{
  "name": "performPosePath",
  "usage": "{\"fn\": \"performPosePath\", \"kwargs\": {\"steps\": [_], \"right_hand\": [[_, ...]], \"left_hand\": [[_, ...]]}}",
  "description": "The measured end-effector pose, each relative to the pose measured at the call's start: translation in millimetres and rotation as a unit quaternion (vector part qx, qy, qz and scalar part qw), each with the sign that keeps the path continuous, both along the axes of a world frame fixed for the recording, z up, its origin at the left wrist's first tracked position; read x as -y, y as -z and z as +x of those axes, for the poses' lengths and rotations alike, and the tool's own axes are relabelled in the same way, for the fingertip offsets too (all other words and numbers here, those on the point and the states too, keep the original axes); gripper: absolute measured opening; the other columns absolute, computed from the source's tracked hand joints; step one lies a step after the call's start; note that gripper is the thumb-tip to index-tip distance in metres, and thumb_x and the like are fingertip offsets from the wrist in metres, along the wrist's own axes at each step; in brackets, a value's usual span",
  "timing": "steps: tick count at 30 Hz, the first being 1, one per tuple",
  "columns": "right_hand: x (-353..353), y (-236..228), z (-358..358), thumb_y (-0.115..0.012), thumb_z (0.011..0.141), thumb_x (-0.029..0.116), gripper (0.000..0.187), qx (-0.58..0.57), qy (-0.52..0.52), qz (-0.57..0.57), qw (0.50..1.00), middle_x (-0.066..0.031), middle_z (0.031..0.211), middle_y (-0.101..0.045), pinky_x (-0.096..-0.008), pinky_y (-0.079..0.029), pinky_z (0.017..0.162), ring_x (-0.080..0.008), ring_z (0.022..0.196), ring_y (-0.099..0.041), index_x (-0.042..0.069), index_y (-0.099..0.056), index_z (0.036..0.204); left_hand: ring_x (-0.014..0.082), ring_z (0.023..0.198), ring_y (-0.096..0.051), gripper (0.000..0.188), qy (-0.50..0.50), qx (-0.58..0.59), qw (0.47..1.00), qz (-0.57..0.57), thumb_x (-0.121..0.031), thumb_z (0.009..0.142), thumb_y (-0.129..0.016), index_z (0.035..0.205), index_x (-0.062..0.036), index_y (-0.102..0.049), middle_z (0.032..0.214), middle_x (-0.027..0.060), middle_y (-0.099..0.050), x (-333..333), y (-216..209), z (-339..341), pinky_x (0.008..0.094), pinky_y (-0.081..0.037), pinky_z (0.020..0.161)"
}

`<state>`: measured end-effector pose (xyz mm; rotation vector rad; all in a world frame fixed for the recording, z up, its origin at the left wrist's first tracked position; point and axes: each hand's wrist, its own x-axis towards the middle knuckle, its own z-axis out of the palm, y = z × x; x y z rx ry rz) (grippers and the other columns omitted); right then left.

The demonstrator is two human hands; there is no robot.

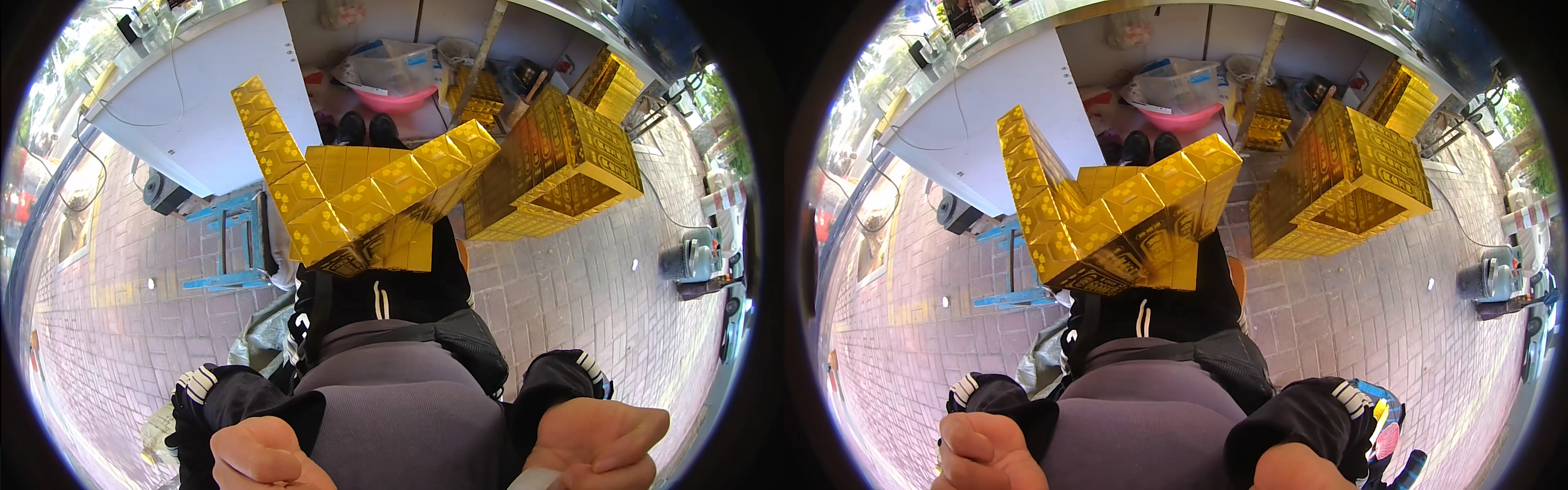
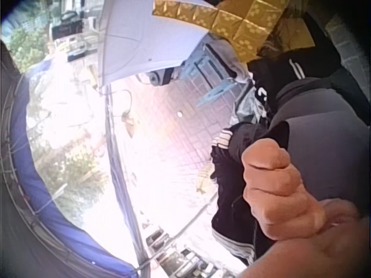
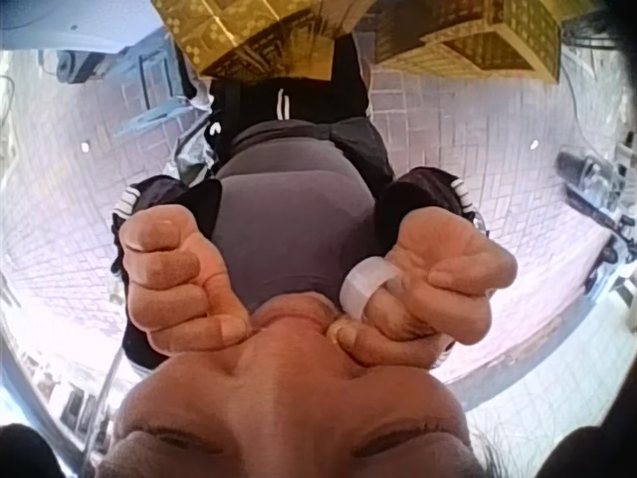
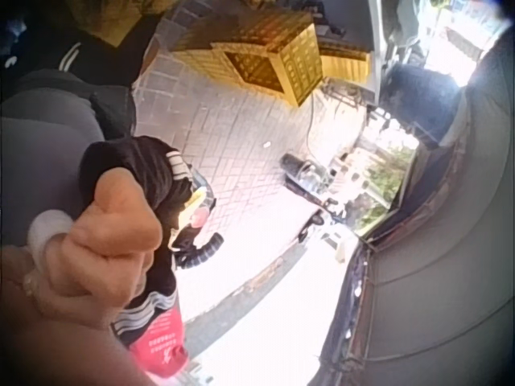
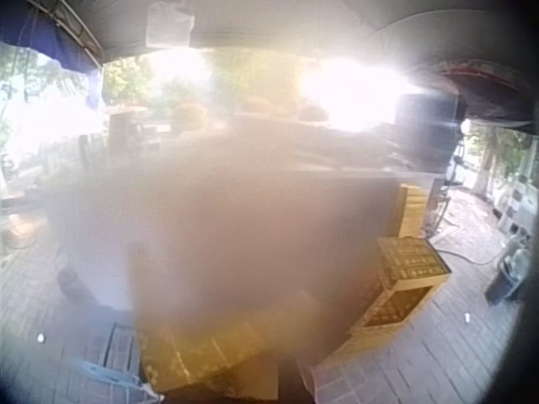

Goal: The person folds and tapes together gold-colored paper sheets to form a box. They fold the sides, apply clear tape to secure the seams, and adjust the flaps to complete the structure.

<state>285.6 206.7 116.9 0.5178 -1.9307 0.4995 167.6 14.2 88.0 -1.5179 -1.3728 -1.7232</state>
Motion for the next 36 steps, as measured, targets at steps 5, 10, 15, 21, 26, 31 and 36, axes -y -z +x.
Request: {"fn": "performPosePath", "kwargs": {"steps": [5, 10, 15, 21, 26, 31, 36], "right_hand": [[1, 0, -5, -0.060, 0.095, 0.047, 0.015, -0.016, 0.027, 0.004, 0.999, 0.0117, 0.065, -0.033, -0.0287, -0.028, 0.079, -0.0047, 0.076, -0.040, 0.041, -0.058, 0.082], [-24, 14, -10, -0.071, 0.087, 0.043, 0.016, 0.002, 0.014, -0.056, 0.998, 0.0096, 0.064, -0.035, -0.0322, -0.026, 0.076, -0.0110, 0.076, -0.040, 0.033, -0.058, 0.085], [-26, 37, -33, -0.078, 0.069, 0.028, 0.028, 0.072, 0.071, -0.111, 0.989, 0.0036, 0.072, -0.043, -0.0371, -0.023, 0.068, -0.0166, 0.075, -0.033, 0.022, -0.055, 0.084], [-25, 33, -63, -0.085, 0.065, 0.011, 0.025, 0.168, 0.061, -0.087, 0.980, 0.0063, 0.065, -0.050, -0.0333, -0.034, 0.070, -0.0162, 0.066, -0.045, 0.014, -0.068, 0.084], [-23, 39, -87, -0.082, 0.068, 0.006, 0.023, 0.163, 0.056, -0.059, 0.983, 0.0133, 0.062, -0.054, -0.0331, -0.033, 0.071, -0.0145, 0.066, -0.046, 0.013, -0.068, 0.085], [-18, 42, -97, -0.083, 0.067, 0.007, 0.024, 0.154, 0.051, -0.060, 0.985, 0.0129, 0.062, -0.054, -0.0320, -0.033, 0.071, -0.0138, 0.066, -0.046, 0.013, -0.068, 0.086], [-16, 43, -102, -0.083, 0.067, 0.008, 0.024, 0.157, 0.049, -0.056, 0.985, 0.0128, 0.063, -0.055, -0.0317, -0.034, 0.071, -0.0135, 0.065, -0.047, 0.013, -0.068, 0.086]], "left_hand": [[0.0101, 0.057, -0.031, 0.017, 0.006, 0.004, 1.000, 0.013, -0.021, 0.082, -0.078, 0.081, -0.0243, -0.061, 0.075, -0.0077, -0.037, 2, 5, 1, 0.0284, -0.020, 0.052], [0.0128, 0.071, -0.045, 0.009, -0.021, 0.088, 0.991, -0.103, -0.032, 0.087, -0.077, 0.086, -0.0293, -0.068, 0.088, -0.0086, -0.046, 6, -3, -7, 0.0328, -0.035, 0.066], [0.0269, 0.101, -0.051, 0.014, -0.100, 0.205, 0.942, -0.247, -0.016, 0.093, -0.064, 0.092, -0.0026, -0.060, 0.101, 0.0138, -0.055, -1, -3, -70, 0.0379, -0.041, 0.088], [0.0298, 0.135, -0.035, 0.036, -0.173, 0.204, 0.916, -0.299, -0.030, 0.110, -0.042, 0.097, -0.0054, -0.066, 0.145, 0.0195, -0.045, -21, 31, -91, 0.0414, -0.023, 0.112], [0.0300, 0.138, -0.029, 0.043, -0.206, 0.231, 0.908, -0.282, -0.034, 0.111, -0.039, 0.096, -0.0055, -0.067, 0.152, 0.0184, -0.040, -26, 37, -85, 0.0460, -0.020, 0.114], [0.0321, 0.139, -0.028, 0.043, -0.234, 0.237, 0.896, -0.294, -0.035, 0.111, -0.039, 0.095, -0.0053, -0.067, 0.154, 0.0200, -0.037, -29, 47, -89, 0.0469, -0.020, 0.114], [0.0349, 0.140, -0.027, 0.043, -0.256, 0.230, 0.891, -0.297, -0.036, 0.111, -0.040, 0.095, -0.0057, -0.066, 0.155, 0.0232, -0.035, -30, 54, -88, 0.0483, -0.020, 0.115]]}}
